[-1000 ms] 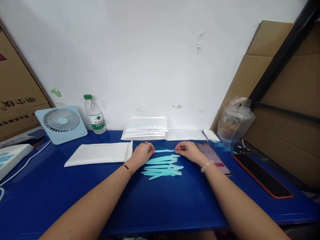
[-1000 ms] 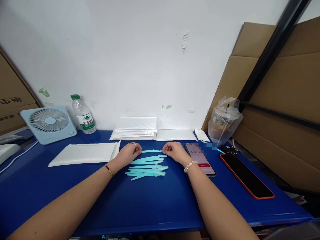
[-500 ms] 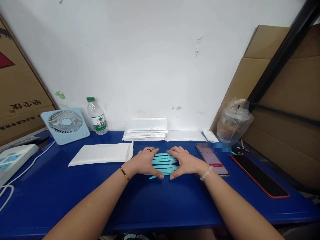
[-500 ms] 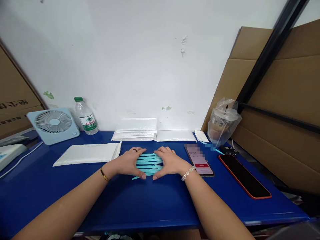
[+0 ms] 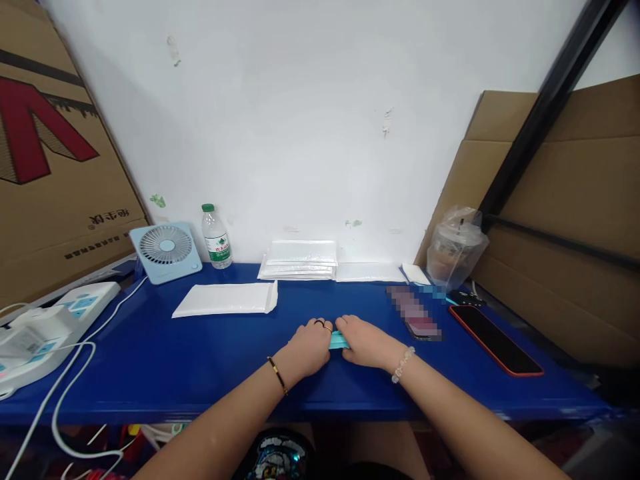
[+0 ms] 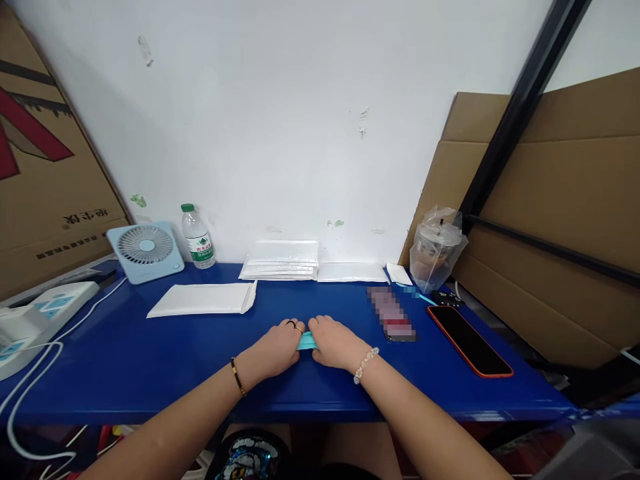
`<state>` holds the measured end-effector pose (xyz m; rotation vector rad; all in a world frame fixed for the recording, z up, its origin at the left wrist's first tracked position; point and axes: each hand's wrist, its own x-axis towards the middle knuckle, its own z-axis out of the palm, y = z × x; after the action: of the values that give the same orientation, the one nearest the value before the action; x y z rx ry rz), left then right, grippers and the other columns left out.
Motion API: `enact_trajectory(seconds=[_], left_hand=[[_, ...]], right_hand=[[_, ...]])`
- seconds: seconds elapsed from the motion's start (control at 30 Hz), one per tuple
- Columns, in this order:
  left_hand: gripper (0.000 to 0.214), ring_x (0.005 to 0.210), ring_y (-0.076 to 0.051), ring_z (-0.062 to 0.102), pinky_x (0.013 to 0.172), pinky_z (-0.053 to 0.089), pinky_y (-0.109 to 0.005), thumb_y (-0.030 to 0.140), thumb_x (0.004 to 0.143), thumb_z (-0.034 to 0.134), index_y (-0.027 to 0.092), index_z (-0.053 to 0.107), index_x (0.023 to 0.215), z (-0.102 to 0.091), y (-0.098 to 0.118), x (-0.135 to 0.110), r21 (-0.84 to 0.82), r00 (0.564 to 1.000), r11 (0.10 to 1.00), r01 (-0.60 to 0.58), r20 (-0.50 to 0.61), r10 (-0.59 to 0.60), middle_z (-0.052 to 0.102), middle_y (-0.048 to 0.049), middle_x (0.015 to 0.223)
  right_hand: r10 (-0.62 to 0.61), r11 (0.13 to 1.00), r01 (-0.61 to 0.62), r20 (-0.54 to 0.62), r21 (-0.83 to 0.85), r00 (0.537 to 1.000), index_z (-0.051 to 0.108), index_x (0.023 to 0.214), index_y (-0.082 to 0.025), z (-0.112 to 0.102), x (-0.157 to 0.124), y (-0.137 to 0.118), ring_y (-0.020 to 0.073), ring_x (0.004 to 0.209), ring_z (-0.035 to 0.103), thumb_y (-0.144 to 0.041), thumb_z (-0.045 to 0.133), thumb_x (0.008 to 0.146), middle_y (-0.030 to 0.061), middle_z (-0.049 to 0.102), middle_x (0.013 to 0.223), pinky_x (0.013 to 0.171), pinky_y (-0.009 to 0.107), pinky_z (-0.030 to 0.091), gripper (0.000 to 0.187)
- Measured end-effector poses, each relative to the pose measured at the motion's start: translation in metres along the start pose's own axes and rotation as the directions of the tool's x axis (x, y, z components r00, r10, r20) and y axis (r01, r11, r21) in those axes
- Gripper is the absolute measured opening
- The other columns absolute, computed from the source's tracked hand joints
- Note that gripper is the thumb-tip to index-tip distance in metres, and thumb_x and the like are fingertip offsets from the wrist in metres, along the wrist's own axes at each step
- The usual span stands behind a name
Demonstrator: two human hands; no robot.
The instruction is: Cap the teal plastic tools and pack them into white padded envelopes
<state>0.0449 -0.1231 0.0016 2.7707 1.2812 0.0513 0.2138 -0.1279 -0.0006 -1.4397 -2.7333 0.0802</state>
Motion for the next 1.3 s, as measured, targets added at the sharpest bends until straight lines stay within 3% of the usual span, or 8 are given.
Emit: enact_trajectory(seconds=[0.2,0.3,0.43,0.53,0.6,0.83,1.03,1.3], left_hand=[[0.015,0.090,-0.025,0.056,0.078,0.044,-0.036,0.021,0.079,0.051,0.016,0.051,0.093,0.010,-0.003,0.001,-0.128,0.991,0.990,0.052,-0.117,-0.067,0.060,-0.0102,0.095],[0.008,0.073,-0.019,0.057,0.068,0.042,-0.029,0.025,0.080,0.052,0.018,0.051,0.083,0.007,-0.004,0.004,-0.408,0.976,0.911,0.055,-0.170,-0.136,0.059,-0.0032,0.077],[0.022,0.055,-0.010,0.046,0.053,0.035,-0.023,0.035,0.077,0.060,0.017,0.048,0.076,0.003,-0.003,0.006,-0.873,0.988,0.486,-0.047,-0.113,-0.107,0.050,0.0031,0.064],[0.035,0.042,-0.005,0.027,0.043,0.023,-0.020,0.040,0.071,0.067,0.019,0.040,0.071,0.001,-0.002,0.003,-0.995,0.998,0.097,0.037,0.041,0.048,0.032,0.0098,0.051],[0.039,0.041,-0.003,0.019,0.042,0.018,-0.019,0.039,0.071,0.068,0.020,0.034,0.067,0.001,0.000,0.001,-0.997,0.992,-0.039,0.063,0.058,0.114,0.024,0.0119,0.047],[0.035,0.044,-0.005,0.030,0.043,0.025,-0.020,0.036,0.072,0.064,0.018,0.037,0.061,0.004,0.011,0.010,-0.994,1.000,0.106,-0.006,-0.003,0.026,0.033,0.0085,0.050],[0.015,0.053,-0.010,0.050,0.052,0.040,-0.022,0.023,0.070,0.064,0.014,0.052,0.071,0.008,0.008,0.008,-0.973,0.999,0.227,-0.040,-0.039,0.008,0.052,0.0027,0.056],[0.045,0.045,-0.007,0.049,0.045,0.043,-0.023,0.025,0.069,0.068,0.017,0.048,0.108,0.000,0.015,0.014,-0.954,0.982,0.256,-0.158,-0.178,-0.059,0.058,0.0012,0.074]], right_hand=[[0.048,0.998,-0.046,0.048,-0.040,0.998,0.060,0.087,-0.013,-0.033,-0.001,-0.006,0.0243,0.076,0.060,-0.019,0.057,0.069,0.0119,0.062,0.088,0.065,0.032,0.043,0.019],[0.007,0.958,-0.018,0.040,0.286,0.999,0.060,0.095,-0.017,-0.064,-0.008,0.003,0.0195,0.070,0.059,-0.021,0.062,0.070,0.0047,0.063,0.078,0.061,0.028,0.042,0.025],[-0.123,0.454,0.205,-0.167,0.867,0.978,0.043,0.127,-0.024,-0.073,-0.016,0.017,0.0205,0.098,0.056,-0.034,0.074,0.067,0.0073,0.056,0.114,0.080,0.031,0.045,0.069],[-0.059,0.048,0.356,-0.354,0.933,0.934,0.042,0.130,-0.024,-0.058,-0.016,0.016,0.0246,0.114,0.047,-0.051,0.075,0.061,0.0106,0.047,0.128,0.093,0.036,0.040,0.081],[0.012,-0.068,0.374,-0.374,0.925,0.927,0.043,0.130,-0.024,-0.052,-0.014,0.011,0.0260,0.116,0.047,-0.060,0.069,0.063,0.0121,0.046,0.129,0.095,0.038,0.039,0.080],[0.209,0.054,0.370,-0.373,0.927,0.904,0.051,0.118,-0.025,-0.071,0.003,-0.030,0.0240,0.099,0.061,-0.060,0.047,0.082,0.0111,0.055,0.121,0.087,0.041,0.047,0.050],[0.209,0.492,0.281,-0.425,0.824,0.881,0.056,0.111,-0.025,-0.062,0.012,-0.048,0.0180,0.087,0.063,-0.032,0.057,0.084,0.0050,0.063,0.104,0.077,0.034,0.050,0.028],[0.231,0.252,0.386,-0.443,0.887,0.866,0.049,0.080,-0.021,-0.067,-0.001,-0.048,0.0158,0.073,0.064,-0.026,0.068,0.076,0.0001,0.061,0.077,0.064,0.028,0.051,0.020]])
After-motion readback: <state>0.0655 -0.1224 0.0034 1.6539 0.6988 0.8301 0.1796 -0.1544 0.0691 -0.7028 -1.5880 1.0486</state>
